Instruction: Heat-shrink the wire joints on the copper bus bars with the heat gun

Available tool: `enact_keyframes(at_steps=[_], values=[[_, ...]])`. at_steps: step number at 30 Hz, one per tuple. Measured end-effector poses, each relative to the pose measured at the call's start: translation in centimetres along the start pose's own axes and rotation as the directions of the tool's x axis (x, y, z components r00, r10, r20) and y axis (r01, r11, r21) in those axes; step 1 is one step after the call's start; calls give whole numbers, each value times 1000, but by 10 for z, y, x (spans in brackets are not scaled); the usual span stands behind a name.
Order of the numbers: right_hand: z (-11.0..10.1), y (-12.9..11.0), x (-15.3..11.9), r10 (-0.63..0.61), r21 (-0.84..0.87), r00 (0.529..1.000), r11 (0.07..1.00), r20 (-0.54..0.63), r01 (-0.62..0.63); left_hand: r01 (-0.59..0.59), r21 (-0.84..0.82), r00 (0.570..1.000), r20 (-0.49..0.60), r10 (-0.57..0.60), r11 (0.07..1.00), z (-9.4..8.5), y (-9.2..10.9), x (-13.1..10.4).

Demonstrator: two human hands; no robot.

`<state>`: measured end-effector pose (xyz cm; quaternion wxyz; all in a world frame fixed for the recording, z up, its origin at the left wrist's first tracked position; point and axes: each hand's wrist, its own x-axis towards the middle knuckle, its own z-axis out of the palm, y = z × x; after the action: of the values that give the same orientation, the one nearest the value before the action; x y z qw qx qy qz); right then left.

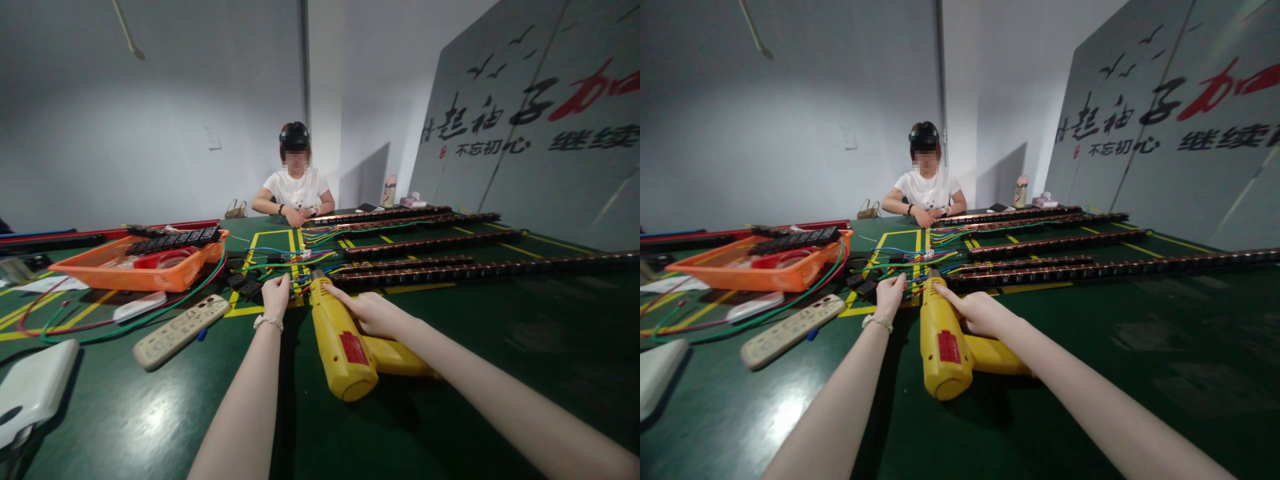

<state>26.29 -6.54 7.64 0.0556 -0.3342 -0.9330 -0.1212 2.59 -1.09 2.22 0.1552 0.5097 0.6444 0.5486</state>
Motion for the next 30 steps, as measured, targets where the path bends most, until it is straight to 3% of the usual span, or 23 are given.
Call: enact_keyframes(at_steps=[11, 19, 30], values=[[-3, -2, 1, 26, -25, 999, 999, 44, -25, -21, 39, 1000, 6, 21, 999, 4, -3, 3], [6, -18, 21, -70, 10, 997, 997, 20, 70, -29, 69, 999, 16, 28, 997, 5, -3, 4], [8, -32, 33, -112, 12, 994, 994, -7, 112, 2, -43, 997, 81, 1, 999, 2, -11, 8]])
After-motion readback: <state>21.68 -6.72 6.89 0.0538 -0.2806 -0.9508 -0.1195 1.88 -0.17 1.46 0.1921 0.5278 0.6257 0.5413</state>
